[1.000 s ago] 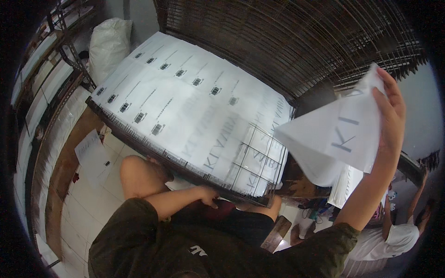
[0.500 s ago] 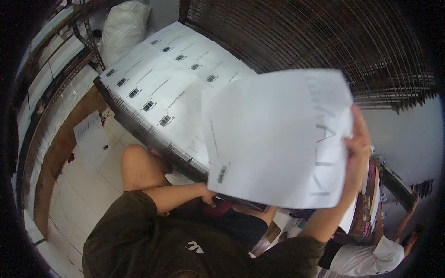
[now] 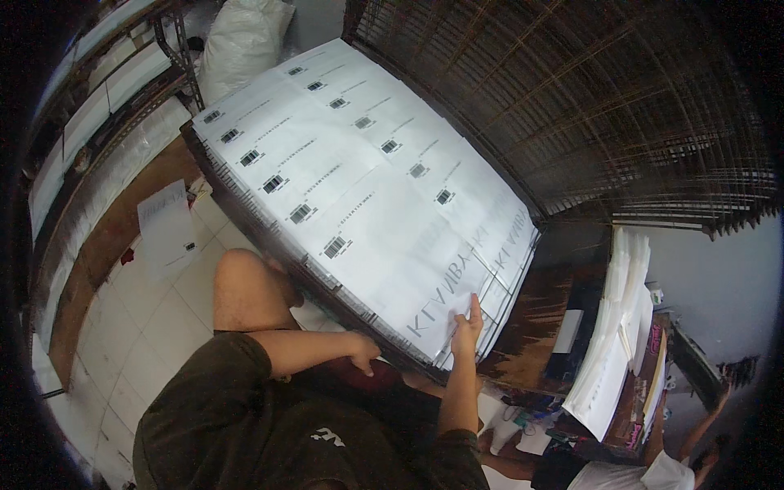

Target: The person sits on the floor and repeatedly picks up white sheets of paper from a nearby table, placing them onto a large stack on a metal rack. The person handles the papers one by one, aligning them before adding them to the pile.

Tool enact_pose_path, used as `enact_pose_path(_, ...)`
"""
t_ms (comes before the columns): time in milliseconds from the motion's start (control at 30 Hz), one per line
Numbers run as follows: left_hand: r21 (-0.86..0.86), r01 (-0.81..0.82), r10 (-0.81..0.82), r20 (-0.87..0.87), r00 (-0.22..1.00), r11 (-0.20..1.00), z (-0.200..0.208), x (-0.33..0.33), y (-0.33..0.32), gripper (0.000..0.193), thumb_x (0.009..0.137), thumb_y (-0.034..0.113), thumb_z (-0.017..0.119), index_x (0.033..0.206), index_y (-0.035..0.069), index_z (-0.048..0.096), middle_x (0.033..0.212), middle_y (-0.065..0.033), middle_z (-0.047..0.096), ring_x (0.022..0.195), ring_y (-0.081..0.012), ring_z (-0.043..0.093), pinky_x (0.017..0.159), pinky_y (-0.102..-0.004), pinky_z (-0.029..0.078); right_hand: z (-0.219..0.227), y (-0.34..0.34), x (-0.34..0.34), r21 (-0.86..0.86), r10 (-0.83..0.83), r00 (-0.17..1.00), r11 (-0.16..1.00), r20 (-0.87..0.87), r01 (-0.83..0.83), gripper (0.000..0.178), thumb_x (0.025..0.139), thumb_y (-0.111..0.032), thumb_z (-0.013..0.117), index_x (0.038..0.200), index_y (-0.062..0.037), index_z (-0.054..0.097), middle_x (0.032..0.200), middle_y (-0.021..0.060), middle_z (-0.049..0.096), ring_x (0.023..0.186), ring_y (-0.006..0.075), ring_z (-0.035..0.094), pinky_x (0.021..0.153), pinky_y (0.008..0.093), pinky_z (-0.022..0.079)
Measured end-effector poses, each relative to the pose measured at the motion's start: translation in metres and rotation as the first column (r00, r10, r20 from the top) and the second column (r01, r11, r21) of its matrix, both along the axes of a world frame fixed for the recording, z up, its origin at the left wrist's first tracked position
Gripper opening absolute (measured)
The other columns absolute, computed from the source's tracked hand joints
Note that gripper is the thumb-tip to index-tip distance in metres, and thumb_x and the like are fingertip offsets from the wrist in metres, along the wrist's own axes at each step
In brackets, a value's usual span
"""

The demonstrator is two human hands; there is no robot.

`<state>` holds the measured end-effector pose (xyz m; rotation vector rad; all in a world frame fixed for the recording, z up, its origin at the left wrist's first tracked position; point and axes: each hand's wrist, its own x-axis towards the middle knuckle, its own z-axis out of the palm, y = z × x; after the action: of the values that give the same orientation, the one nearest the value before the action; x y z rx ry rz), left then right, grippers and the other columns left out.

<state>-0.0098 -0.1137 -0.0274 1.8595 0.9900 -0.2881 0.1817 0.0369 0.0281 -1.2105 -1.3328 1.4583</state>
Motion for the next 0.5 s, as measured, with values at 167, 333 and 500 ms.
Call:
enact_pose_path(167, 0.001, -0.013, 0.013, -0.005, 1.000, 1.000, 0.004, 0.000, -0.001, 0.060, 0.077, 0.049, 0.065, 0.116, 0.004, 0.059, 0.114, -0.0203, 0.060, 0.109, -0.0359, 0.056, 0.089, -0.0448, 0.046, 0.009, -0.004, -0.006, 0.068, -0.011, 0.997, 0.998, 0.081, 0.005, 0.071, 0.072, 0.016, 0.041, 0.141, 0.0020, 0.030, 0.146, 0.0152, 0.031, 0.121, 0.0186, 0.045, 0.092, 0.0248, 0.041)
enact_pose_path(333, 0.004, -0.024, 0.024, -0.017, 1.000, 1.000, 0.000, 0.004, 0.000, 0.064, 0.077, 0.049, 0.065, 0.120, 0.002, 0.055, 0.116, -0.0201, 0.059, 0.111, -0.0355, 0.055, 0.091, -0.0445, 0.044, 0.000, -0.012, -0.001, 0.238, -0.044, 0.991, 0.971, 0.123, 0.014, 0.072, 0.072, 0.015, 0.042, 0.142, 0.0001, 0.030, 0.141, 0.0143, 0.037, 0.110, 0.0166, 0.052, 0.085, 0.0231, 0.043)
enact_pose_path(500, 0.022, -0.040, 0.040, 0.000, 0.999, 0.999, -0.005, 0.004, -0.003, 0.065, 0.076, 0.050, 0.065, 0.119, 0.001, 0.055, 0.116, -0.0200, 0.059, 0.111, -0.0356, 0.055, 0.092, -0.0441, 0.044, 0.016, -0.027, -0.016, 0.206, -0.020, 0.987, 0.978, 0.161, -0.014, 0.073, 0.074, 0.015, 0.043, 0.143, -0.0033, 0.030, 0.136, 0.0130, 0.042, 0.096, 0.0141, 0.056, 0.075, 0.0215, 0.045)
